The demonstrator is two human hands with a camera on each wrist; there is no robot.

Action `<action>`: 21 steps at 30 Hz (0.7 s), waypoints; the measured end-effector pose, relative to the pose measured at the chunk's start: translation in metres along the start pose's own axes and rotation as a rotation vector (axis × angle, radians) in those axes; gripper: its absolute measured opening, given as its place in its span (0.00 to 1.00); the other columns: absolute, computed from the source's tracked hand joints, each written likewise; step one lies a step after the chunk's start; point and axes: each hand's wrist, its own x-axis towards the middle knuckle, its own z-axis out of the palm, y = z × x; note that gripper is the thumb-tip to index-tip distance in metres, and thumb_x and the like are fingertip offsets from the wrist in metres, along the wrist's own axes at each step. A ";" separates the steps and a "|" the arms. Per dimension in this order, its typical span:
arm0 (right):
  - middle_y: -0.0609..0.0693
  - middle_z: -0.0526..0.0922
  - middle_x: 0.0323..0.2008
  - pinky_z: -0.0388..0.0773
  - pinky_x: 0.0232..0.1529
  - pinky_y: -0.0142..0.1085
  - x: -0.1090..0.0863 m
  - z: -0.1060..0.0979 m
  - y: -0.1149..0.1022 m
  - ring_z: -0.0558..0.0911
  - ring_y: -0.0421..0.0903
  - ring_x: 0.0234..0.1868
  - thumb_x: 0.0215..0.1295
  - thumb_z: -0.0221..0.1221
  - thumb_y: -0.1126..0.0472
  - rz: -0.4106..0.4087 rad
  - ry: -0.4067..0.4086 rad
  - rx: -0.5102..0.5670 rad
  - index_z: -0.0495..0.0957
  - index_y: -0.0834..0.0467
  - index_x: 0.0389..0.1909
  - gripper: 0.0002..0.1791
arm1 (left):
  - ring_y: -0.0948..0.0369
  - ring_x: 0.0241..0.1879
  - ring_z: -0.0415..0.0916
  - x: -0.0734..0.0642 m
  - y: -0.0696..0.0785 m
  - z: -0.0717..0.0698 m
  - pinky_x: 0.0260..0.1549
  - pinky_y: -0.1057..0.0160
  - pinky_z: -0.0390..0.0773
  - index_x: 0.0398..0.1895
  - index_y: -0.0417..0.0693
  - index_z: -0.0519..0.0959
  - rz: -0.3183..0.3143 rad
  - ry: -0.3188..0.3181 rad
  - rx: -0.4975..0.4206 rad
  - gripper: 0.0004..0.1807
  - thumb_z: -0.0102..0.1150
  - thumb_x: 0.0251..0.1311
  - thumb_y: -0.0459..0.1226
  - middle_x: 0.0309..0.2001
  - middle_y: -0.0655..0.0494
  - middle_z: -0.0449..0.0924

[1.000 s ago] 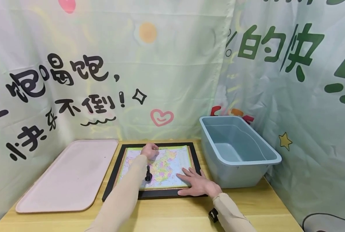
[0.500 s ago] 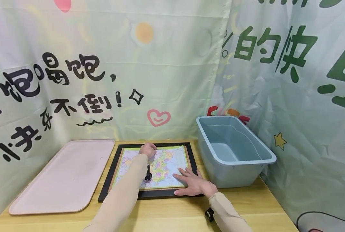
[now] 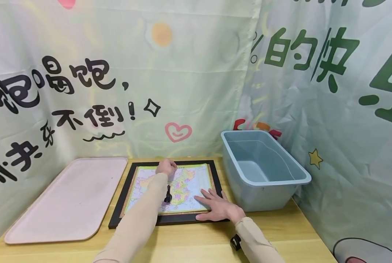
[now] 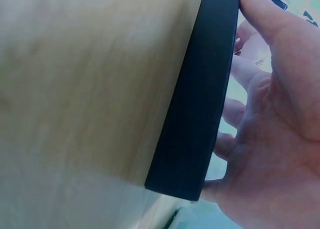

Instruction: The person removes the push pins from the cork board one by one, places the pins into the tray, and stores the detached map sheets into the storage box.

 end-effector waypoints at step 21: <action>0.52 0.50 0.78 0.37 0.69 0.69 0.002 -0.002 -0.001 0.46 0.59 0.78 0.63 0.52 0.28 0.014 -0.005 -0.001 0.58 0.41 0.75 0.43 | 0.53 0.23 0.68 0.008 0.008 0.000 0.24 0.55 0.65 0.26 0.45 0.77 -0.115 -0.104 -0.049 0.11 0.52 0.68 0.34 0.26 0.48 0.77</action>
